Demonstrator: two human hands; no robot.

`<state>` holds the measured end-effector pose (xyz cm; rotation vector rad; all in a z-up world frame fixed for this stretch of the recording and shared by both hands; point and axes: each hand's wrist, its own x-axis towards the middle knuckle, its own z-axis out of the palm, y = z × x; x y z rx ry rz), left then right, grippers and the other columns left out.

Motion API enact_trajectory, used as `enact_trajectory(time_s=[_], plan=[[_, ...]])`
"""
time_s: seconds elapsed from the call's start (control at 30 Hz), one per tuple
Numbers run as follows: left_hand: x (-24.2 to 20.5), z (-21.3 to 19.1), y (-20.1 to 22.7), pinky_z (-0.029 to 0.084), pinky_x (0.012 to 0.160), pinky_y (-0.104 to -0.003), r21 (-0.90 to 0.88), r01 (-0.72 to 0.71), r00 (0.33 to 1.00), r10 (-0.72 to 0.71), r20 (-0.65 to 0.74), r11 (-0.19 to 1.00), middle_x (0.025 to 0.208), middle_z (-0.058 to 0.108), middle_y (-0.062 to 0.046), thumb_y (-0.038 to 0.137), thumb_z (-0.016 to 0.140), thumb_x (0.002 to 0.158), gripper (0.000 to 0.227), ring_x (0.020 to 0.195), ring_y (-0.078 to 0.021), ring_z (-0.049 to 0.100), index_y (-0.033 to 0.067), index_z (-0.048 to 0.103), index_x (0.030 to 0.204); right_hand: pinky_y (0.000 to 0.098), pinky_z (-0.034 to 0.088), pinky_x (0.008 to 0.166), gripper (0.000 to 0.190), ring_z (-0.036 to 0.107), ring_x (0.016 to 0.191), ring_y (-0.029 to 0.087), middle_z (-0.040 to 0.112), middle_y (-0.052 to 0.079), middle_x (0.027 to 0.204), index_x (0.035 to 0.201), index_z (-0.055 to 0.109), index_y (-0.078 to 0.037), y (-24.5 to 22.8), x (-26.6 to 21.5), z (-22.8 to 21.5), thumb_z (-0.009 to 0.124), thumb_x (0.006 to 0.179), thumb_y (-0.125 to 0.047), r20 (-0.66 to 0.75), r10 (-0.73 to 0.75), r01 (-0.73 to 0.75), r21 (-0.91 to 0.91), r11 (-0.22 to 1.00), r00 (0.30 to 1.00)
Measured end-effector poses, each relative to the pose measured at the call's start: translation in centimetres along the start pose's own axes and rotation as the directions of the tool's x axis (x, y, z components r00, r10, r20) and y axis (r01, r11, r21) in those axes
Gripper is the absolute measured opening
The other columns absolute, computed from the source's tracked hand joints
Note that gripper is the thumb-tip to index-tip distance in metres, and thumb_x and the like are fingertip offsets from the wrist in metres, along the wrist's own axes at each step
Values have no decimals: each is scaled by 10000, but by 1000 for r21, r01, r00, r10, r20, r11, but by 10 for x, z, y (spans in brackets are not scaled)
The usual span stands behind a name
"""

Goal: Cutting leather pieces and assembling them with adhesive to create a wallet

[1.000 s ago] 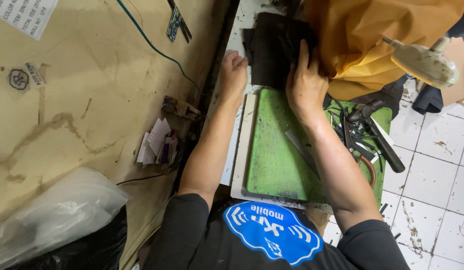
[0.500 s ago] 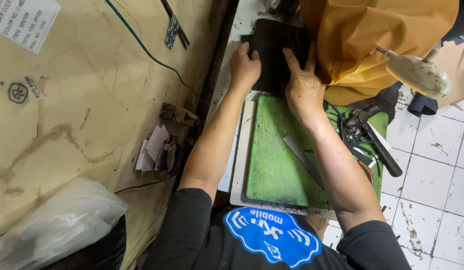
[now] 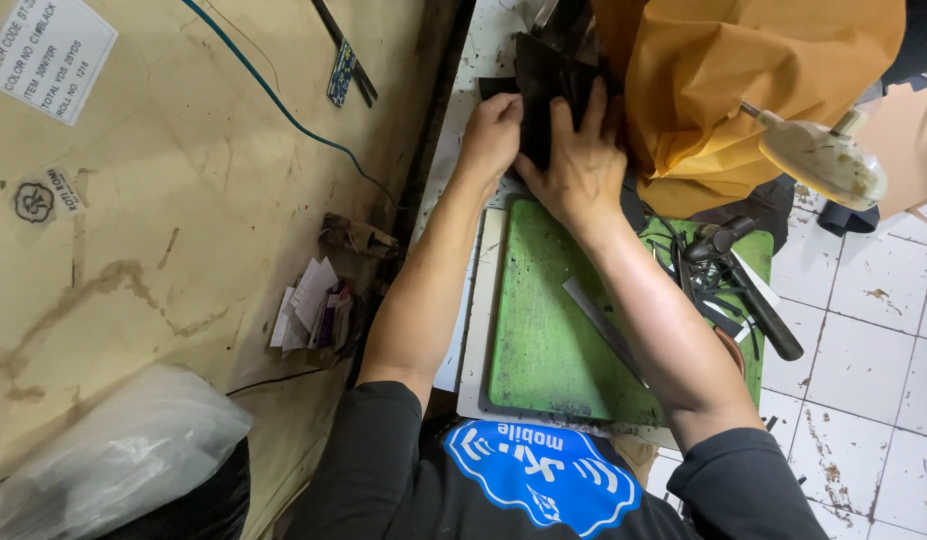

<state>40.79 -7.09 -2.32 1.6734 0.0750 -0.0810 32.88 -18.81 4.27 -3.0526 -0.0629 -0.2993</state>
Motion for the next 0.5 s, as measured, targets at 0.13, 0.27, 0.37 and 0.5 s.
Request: enact_trajectory(time_s=[0.13,0.27,0.37,0.5], plan=[[-12,-10,14,488,935,-248,-152,40,989,-17,148,988,1077,753,6,226,527,1018,271,1041,-97,635,93,750,1096,568,592,742,589,482,1264,556,331,294,1516,1290,486,-159,-3,10,15,738,869,-486,-152,-76,68,-57,996,985],[0,-25,-7,409,1159,-366,-242,140,981,-101,168,960,1431,616,-146,246,561,1006,377,1373,-265,551,62,629,1328,564,538,548,501,652,780,489,405,258,1348,1250,462,-115,15,18,5,672,797,-141,-96,-5,21,162,987,995],[-1,-30,-7,418,1156,-371,-248,134,990,-120,70,959,1411,647,-138,165,560,1004,311,1363,-260,568,89,688,1277,511,517,661,483,594,818,424,496,214,1138,1233,481,-61,30,21,-1,564,762,9,-217,-82,142,277,950,973],[23,-11,-55,501,1008,-339,-201,-7,975,-37,-219,980,1246,665,-149,9,549,940,385,1164,-253,644,83,582,1316,562,547,904,822,616,1149,610,191,330,1608,1571,386,-305,23,22,-3,453,840,64,81,25,-49,306,951,996]])
